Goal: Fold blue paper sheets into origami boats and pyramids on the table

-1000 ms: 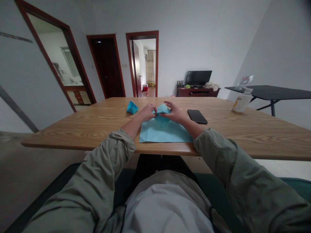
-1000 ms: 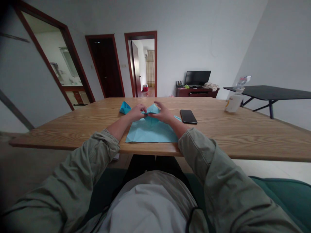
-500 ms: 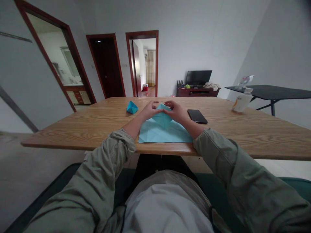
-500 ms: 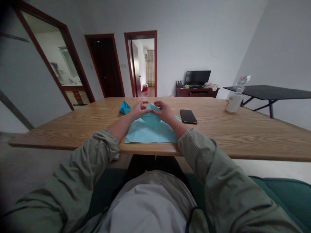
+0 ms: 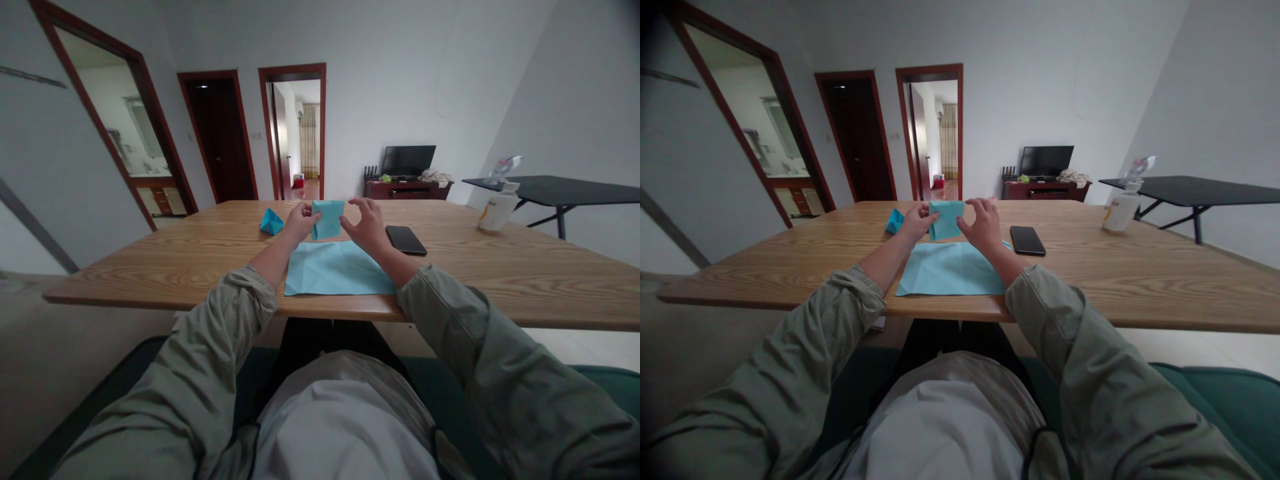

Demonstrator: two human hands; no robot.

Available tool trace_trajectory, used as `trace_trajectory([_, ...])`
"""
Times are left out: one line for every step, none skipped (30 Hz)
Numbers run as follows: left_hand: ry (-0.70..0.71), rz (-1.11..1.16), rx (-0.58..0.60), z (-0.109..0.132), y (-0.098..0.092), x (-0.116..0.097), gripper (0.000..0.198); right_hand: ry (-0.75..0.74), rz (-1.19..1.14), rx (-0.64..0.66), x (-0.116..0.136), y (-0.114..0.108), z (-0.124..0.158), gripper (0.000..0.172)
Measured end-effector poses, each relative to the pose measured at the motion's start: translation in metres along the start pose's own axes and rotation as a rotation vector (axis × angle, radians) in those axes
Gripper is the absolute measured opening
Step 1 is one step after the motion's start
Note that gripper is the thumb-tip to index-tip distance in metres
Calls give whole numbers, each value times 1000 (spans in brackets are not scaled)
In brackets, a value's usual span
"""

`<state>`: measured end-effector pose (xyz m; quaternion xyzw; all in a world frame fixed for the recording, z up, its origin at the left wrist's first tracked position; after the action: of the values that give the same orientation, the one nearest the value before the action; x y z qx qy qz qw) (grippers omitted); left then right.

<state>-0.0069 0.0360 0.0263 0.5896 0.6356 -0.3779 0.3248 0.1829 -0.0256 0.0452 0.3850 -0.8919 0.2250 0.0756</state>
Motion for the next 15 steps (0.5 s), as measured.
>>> trace_trajectory([13, 6, -20, -1, -1, 0, 20, 25, -2, -13, -2, 0, 0, 41])
trace_trajectory([26, 15, -33, -2, -2, -1, 20, 68, -23, -3, -5, 1, -1, 42])
trace_trajectory([39, 29, -42, -2, -3, -2, 21, 132, -62, 31, -9, 4, 0, 44])
trace_trajectory([51, 44, -48, -2, -3, -3, 21, 215, -119, 87, -14, 9, 1, 47])
trace_trajectory([58, 59, -48, -2, -3, -4, 23, 310, -192, 159, -19, 16, 3, 51])
trace_trajectory([60, 74, -39, -1, -2, -4, 24, 407, -274, 237, -23, 23, 6, 56])
trace_trajectory([56, 90, -20, 1, 0, -5, 26, 495, -358, 308, -26, 30, 9, 61])
trace_trajectory([47, 108, 8, 3, 2, -6, 27, 562, -441, 363, -27, 35, 12, 66])
trace_trajectory([36, 125, 41, 5, 4, -7, 29, 609, -518, 398, -26, 38, 14, 69])
trace_trajectory([24, 140, 76, 8, 7, -8, 30, 638, -588, 416, -25, 40, 15, 71])
trace_trajectory([12, 154, 107, 10, 10, -8, 32, 653, -647, 423, -23, 40, 16, 70])
trace_trajectory([3, 164, 133, 12, 12, -9, 34, 660, -697, 425, -20, 40, 16, 67])
trace_trajectory([-4, 170, 156, 14, 13, -9, 35, 663, -740, 427, -18, 39, 15, 63])
trace_trajectory([-8, 175, 179, 16, 15, -10, 36, 666, -775, 433, -17, 38, 16, 59])
trace_trajectory([-7, 177, 203, 17, 16, -10, 37, 670, -804, 438, -15, 37, 16, 56])
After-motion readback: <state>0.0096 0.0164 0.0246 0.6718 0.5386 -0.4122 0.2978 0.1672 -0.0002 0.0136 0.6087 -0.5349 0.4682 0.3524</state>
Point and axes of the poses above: each hand's wrist, its own z-axis away from the middle knuckle, its own y-axis out of the palm, x = y × z, the point moved 5 cm from there along -z, towards the middle knuckle, and after that the axes turned 4 degrees about -z, right-handed, at the moved point
